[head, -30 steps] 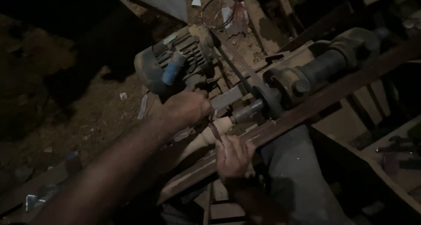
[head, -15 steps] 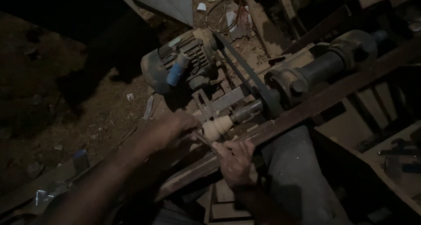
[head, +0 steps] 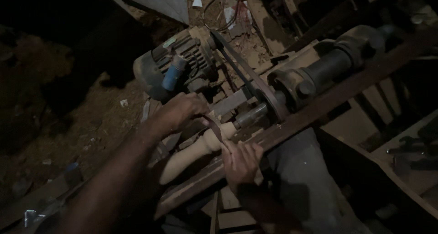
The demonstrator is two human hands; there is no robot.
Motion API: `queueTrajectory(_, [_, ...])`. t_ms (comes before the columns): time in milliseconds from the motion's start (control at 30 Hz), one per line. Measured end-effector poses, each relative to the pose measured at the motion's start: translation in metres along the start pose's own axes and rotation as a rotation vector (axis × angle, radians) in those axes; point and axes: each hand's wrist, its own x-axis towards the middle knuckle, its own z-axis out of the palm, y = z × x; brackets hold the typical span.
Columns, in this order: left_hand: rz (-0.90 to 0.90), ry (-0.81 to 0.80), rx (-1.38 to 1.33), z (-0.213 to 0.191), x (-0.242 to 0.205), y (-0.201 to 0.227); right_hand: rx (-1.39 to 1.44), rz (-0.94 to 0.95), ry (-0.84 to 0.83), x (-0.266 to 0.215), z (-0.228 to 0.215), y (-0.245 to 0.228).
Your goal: The person shapes a piece of wood on a spinning lathe by holding tools against it and then uses a piece of sandpaper to smooth the surface.
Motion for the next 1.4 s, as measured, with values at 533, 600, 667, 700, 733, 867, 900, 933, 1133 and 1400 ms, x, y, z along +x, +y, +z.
queueTrajectory(533, [-0.082,-0.058,-0.008,0.015,0.01,-0.006,-0.135,0.109,0.015,-0.003,0.005,0.0])
queueTrajectory(600, [-0.12,-0.08,0.009,0.017,0.011,-0.005,-0.132,0.105,0.014,-0.002,0.005,0.0])
queueTrajectory(667, [-0.06,-0.05,0.008,0.021,0.015,-0.006,-0.125,0.096,0.005,-0.002,0.006,0.0])
queueTrajectory(700, [-0.068,-0.042,0.007,0.022,0.017,-0.009,-0.131,0.078,0.027,-0.001,0.006,0.001])
queueTrajectory(733, [-0.04,-0.049,0.05,0.023,0.02,-0.011,-0.137,0.063,0.05,-0.001,0.006,0.001])
queueTrajectory(867, [-0.087,-0.022,0.014,0.022,0.01,-0.006,-0.137,0.09,-0.016,-0.005,0.0,0.001])
queueTrajectory(900, [-0.092,-0.02,0.012,0.02,0.009,-0.003,-0.134,0.092,-0.008,-0.006,0.001,0.001])
queueTrajectory(933, [-0.122,-0.029,-0.055,0.018,0.01,-0.001,-0.131,0.09,0.003,-0.007,0.002,0.003])
queueTrajectory(1133, [-0.086,-0.008,-0.107,0.016,0.015,-0.001,-0.112,0.128,0.004,-0.005,0.009,0.009])
queueTrajectory(1400, [-0.041,0.01,0.034,-0.002,-0.01,0.012,-0.115,-0.021,-0.068,-0.002,0.001,0.006])
